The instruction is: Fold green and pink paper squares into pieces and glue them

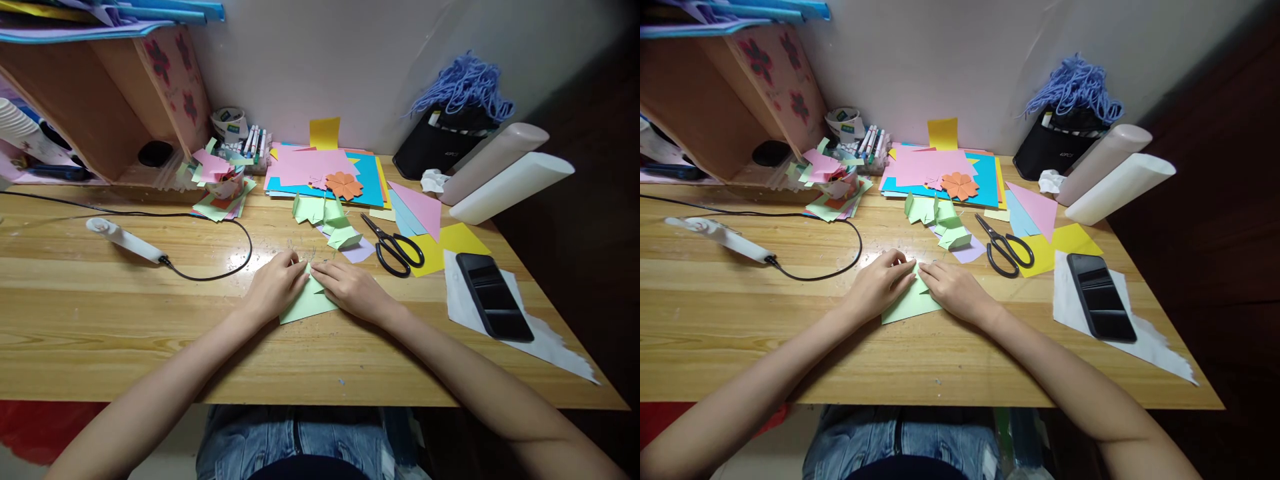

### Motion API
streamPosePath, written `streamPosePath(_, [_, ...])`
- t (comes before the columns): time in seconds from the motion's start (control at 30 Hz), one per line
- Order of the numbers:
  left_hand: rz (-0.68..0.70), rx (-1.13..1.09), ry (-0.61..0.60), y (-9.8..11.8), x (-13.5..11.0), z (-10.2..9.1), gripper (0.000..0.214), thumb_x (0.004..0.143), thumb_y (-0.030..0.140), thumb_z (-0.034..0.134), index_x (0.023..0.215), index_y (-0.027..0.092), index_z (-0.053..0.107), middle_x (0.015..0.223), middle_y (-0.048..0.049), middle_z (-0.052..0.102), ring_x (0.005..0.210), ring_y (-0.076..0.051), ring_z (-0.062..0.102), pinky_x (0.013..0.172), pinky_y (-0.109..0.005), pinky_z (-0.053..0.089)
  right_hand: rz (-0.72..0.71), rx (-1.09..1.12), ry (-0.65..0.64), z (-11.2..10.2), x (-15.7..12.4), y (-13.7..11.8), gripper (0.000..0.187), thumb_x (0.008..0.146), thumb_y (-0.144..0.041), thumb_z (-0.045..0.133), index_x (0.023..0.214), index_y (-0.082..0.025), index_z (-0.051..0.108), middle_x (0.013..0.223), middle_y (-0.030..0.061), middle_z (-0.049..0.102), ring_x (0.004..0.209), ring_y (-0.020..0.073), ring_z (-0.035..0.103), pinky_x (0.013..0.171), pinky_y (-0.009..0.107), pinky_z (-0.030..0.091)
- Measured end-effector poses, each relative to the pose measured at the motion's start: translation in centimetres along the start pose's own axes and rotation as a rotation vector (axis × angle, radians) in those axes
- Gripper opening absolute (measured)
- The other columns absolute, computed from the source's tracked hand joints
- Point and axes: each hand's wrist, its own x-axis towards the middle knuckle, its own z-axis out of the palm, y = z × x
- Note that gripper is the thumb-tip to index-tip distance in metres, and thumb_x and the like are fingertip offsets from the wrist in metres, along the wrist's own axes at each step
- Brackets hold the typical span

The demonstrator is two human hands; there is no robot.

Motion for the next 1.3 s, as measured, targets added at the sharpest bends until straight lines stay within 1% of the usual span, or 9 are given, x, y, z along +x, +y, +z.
streamPosePath(0.23, [0.007,0.038,-0.025,0.8,-0.1,-0.5,0.030,0.083,0.037,0.045,0.105,0.019,0.054,0.102,-0.0093,0.051,0.086,-0.021,0.052,0.067,-0.032,0.042,0.019,0.032,-0.074,-1.2,0.2,0.1,0.029,0.081,-0.012,0.047,0.107,-0.011,0.059,0.110,0.0130,0.061,0.097,0.0232,0.055,0.081,0.039,0.048])
streamPosePath(0.37, [0.005,0.071,-0.029,1.0,-0.1,-0.6,0.031,0.083,0.038,0.044,0.104,0.018,0.053,0.102,-0.0096,0.051,0.086,-0.022,0.052,0.065,-0.032,0.042,0.049,0.050,-0.161,-2.6,0.2,0.1,0.022,0.081,-0.016,0.049,0.099,-0.014,0.061,0.100,0.0115,0.062,0.091,0.0215,0.056,0.076,0.036,0.047])
streamPosePath(0.53, [-0.003,0.087,-0.018,1.1,-0.2,-0.6,0.031,0.081,0.039,0.046,0.103,0.018,0.054,0.102,-0.0091,0.052,0.086,-0.022,0.052,0.066,-0.032,0.041,0.055,-0.026,-0.320,-4.2,0.1,-0.1,0.017,0.083,-0.019,0.048,0.088,-0.015,0.063,0.086,0.0079,0.062,0.080,0.0181,0.056,0.069,0.030,0.045])
streamPosePath(0.7, [-0.001,0.115,-0.013,1.1,-0.2,-0.6,0.032,0.081,0.040,0.046,0.102,0.018,0.055,0.102,-0.0082,0.052,0.086,-0.021,0.051,0.065,-0.031,0.041,0.082,-0.114,-0.430,-5.2,-0.1,-0.5,0.023,0.085,-0.017,0.043,0.075,-0.015,0.064,0.079,0.0060,0.063,0.071,0.0152,0.057,0.063,0.027,0.040])
streamPosePath(0.9, [0.003,0.088,0.003,1.1,-0.2,-0.6,0.032,0.081,0.040,0.047,0.102,0.018,0.056,0.101,-0.0083,0.053,0.086,-0.021,0.051,0.066,-0.031,0.041,0.121,-0.215,-0.494,-6.1,-0.7,-0.6,0.026,0.083,-0.016,0.048,0.062,-0.014,0.063,0.068,0.0058,0.064,0.058,0.0140,0.056,0.050,0.027,0.031])
streamPosePath(1.0, [0.006,0.056,0.007,0.9,-0.2,-0.5,0.036,0.079,0.044,0.050,0.103,0.018,0.057,0.101,-0.0078,0.053,0.085,-0.021,0.052,0.065,-0.032,0.042,0.093,-0.229,-0.458,-6.2,-0.7,-0.1,0.029,0.083,-0.020,0.051,0.057,-0.013,0.062,0.063,0.0054,0.063,0.054,0.0129,0.055,0.048,0.026,0.030])
streamPosePath(1.1, [-0.001,0.017,0.018,0.7,-0.2,-0.4,0.040,0.075,0.048,0.054,0.104,0.020,0.057,0.100,-0.0070,0.053,0.084,-0.020,0.052,0.065,-0.031,0.042,0.060,-0.177,-0.283,-5.4,-0.5,0.5,0.032,0.086,-0.027,0.047,0.062,-0.013,0.063,0.064,0.0057,0.064,0.060,0.0145,0.057,0.053,0.026,0.036])
streamPosePath(1.2, [-0.019,-0.038,0.047,0.2,-0.2,-0.1,0.043,0.072,0.048,0.058,0.106,0.022,0.057,0.101,-0.0064,0.053,0.086,-0.020,0.053,0.067,-0.030,0.043,0.061,-0.049,-0.068,-3.8,-0.3,0.8,0.027,0.089,-0.024,0.041,0.084,-0.013,0.065,0.084,0.0074,0.067,0.079,0.0166,0.059,0.066,0.028,0.044])
streamPosePath(1.3, [-0.068,-0.140,0.075,-0.5,-0.1,0.2,0.039,0.073,0.044,0.059,0.106,0.023,0.056,0.098,-0.0047,0.054,0.088,-0.019,0.054,0.069,-0.029,0.043,0.010,0.085,-0.014,-2.1,-0.1,0.8,0.025,0.089,-0.020,0.041,0.101,-0.013,0.061,0.104,0.0091,0.063,0.092,0.0175,0.057,0.077,0.031,0.046])
